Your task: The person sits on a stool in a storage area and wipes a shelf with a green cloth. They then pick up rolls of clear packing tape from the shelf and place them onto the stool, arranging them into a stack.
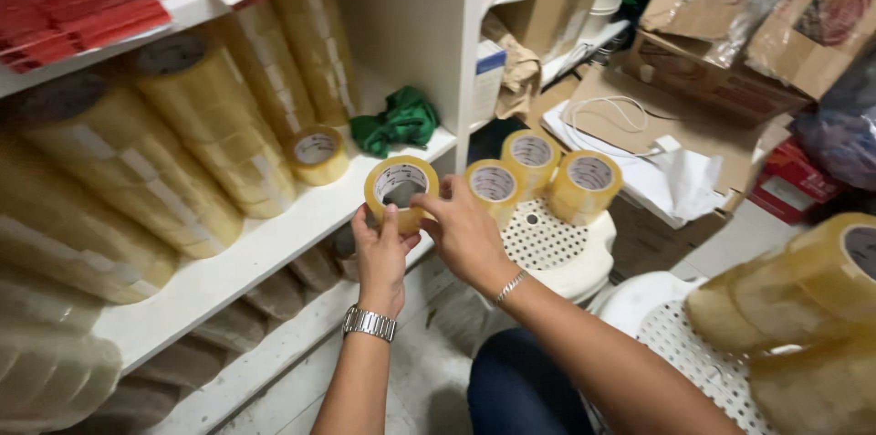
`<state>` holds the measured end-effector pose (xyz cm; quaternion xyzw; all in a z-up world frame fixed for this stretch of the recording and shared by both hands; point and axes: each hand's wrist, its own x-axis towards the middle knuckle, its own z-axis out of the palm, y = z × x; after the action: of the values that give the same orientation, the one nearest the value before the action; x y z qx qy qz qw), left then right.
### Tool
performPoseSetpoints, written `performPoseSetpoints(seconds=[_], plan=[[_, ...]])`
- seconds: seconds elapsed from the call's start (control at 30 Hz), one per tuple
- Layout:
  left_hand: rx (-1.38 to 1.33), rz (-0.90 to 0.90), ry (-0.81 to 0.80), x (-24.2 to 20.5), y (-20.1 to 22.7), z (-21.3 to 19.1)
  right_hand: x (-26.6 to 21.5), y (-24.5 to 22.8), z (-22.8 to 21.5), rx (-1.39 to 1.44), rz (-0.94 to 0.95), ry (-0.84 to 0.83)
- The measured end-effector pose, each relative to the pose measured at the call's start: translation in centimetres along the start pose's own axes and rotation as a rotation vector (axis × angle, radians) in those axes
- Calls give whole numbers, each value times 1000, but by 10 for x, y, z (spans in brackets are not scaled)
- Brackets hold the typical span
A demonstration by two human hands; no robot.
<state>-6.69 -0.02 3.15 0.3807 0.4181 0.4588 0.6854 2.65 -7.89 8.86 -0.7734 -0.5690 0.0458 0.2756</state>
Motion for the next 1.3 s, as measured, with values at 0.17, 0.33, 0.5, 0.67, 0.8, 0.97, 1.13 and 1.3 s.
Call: performPoseSetpoints(seconds=[0.17,0.33,0.5,0.67,0.8,0.97,1.13,1.3], plan=[[-6,-28,-67,-20,-10,24,-25,42,-10,131,-85,152],[-23,-113,-236,-28,-31,37,-53,85,-35,529,13,258],[87,-195,-501,-43,-49,59,-86,129,-53,643,182,202],[167,-168,-566,-25,-121,78,-118,166,-52,724,244,236],[235,-134,-544,-31,-142,95,-132,192,-41,739,306,314],[553,-29,-488,-43,-135,110,-142,224,-28,706,354,386],[641,68,-513,-51,-150,120,-147,238,-17,666,381,474],[470,33,-475,-59,-165,125,-151,244,-11,622,379,513]])
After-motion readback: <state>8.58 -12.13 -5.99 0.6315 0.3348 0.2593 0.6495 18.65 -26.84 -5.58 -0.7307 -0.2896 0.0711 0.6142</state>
